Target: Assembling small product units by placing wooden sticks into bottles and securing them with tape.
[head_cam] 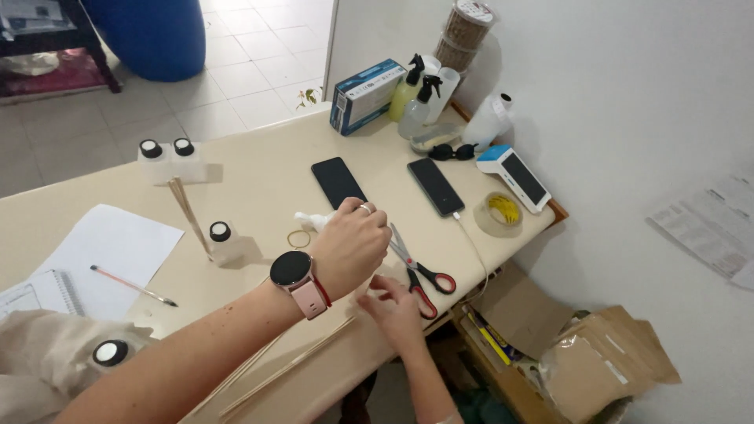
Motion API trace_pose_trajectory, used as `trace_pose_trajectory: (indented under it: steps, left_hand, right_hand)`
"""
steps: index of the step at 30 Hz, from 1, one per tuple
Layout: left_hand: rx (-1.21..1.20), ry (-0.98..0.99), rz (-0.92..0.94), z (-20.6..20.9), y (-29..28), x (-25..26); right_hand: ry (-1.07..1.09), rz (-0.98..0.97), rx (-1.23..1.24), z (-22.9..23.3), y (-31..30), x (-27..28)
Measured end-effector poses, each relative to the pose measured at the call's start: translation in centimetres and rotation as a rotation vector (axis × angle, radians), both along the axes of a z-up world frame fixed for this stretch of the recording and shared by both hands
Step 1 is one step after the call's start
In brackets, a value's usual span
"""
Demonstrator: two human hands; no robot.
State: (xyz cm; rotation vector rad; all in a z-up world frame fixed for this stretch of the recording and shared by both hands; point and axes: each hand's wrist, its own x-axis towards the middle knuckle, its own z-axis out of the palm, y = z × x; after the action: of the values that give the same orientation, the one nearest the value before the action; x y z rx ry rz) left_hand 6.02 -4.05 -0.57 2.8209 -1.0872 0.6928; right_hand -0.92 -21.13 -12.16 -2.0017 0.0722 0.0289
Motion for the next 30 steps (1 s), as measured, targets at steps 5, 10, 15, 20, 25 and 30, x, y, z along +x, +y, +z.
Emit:
trace_pose_trajectory:
  steps: [5,10,15,20,25,30]
  left_hand:
    - [0.007,-0.005,0.012,-1.6,0.1,1.4]
    - [0.036,-0.022,0.01,0.2,0.5,1.1]
    - [0.029,-0.052,0.007,0.9,0.6,0.4]
    - [-0.007,-0.018,-0.007,-0.1,0.7,0.7]
    - [-0.033,0.015,-0.026,-0.5,0.7,1.1]
    - [-0.045,0.021,-0.019,-0.6,0.6,1.4]
  right_hand:
    - [0.044,-0.036,0.058,-9.0,0.6,3.6]
    - [-0.014,-0.045,0.046,-8.3,2.0,2.8]
    - [0.125,0.045,-0.023,-4.0,-1.2,2.4]
    - [-0.027,0.038,-0.566,0.6,-9.4,3.1]
    - [0.226,0.198,-0.822,1.2,-12.6,4.2]
    - [0.266,0.198,-0.783,2.7,-12.7,3.2]
